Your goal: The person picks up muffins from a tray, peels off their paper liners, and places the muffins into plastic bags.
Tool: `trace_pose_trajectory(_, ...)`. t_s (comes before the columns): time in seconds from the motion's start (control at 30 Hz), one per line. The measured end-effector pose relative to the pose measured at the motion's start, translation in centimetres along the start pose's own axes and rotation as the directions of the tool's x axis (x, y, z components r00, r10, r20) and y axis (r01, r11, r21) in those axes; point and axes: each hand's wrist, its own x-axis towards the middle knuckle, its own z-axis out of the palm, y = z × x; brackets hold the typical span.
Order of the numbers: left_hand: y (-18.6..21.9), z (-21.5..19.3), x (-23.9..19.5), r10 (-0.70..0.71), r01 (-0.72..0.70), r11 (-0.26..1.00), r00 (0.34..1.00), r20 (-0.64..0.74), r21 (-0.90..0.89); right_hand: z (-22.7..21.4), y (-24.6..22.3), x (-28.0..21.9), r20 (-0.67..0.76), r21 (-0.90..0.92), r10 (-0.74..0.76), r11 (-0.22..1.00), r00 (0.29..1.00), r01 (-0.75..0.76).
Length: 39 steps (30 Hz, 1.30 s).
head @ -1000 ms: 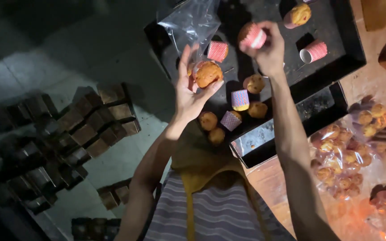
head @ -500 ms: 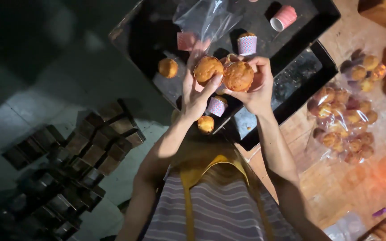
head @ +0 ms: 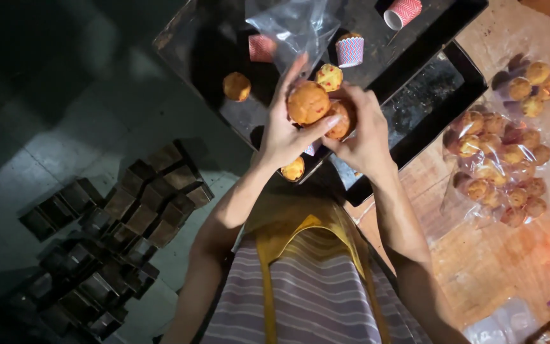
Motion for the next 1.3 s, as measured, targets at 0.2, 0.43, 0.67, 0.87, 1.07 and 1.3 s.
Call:
trace_pose_trajectory(0.2, 2.1, 2.6, 0.2, -0.084, 0.014, 0.962, 0.966, 0.246, 0.272, 0.5, 0.9, -2.5, 0.025, -0.017, 0.068, 0.998, 0.997, -0.067)
trace_pose_trajectory(0.43, 0.3, 7.0, 0.7, -0.170, -0.002, 0.862, 0.941, 0.293, 0.506, -1.6, 3.9, -10.9, -0.046, 0.340, 0.438, 0.852, 0.898, -0.399)
trace_pose_trajectory(0.67, -2.7, 14.2, -0.5, -0.019, -0.148, 0.855, 0.949, 0.314, 0.498, -5.4, 6.5, -20.7, -0.359, 0.195, 0.421, 0.907, 0.833, -0.374)
trace_pose_trajectory(0.87, -6.2, 22.7, -3.8, 0.004, -0.340, 0.765, 0.852, 0.524, 0.546, -9.7, 5.1, -25.6, -0.406, 0.022, 0.591, 0.769, 0.697, -0.639)
trace_pose_trajectory(1.07, -11.1, 29.0, -8.6, 0.083, -0.453, 0.744, 0.792, 0.605, 0.491, -11.7, 6.8, -29.9, -0.441, -0.174, 0.465, 0.795, 0.768, -0.581)
trace_pose_trajectory(1.3, -7.6, 31.8, -13.1, -0.155, -0.436, 0.817, 0.463, 0.873, 0.377, -8.2, 19.5, -39.7, -0.290, 0.689, 0.667, 0.643, 0.686, -0.334)
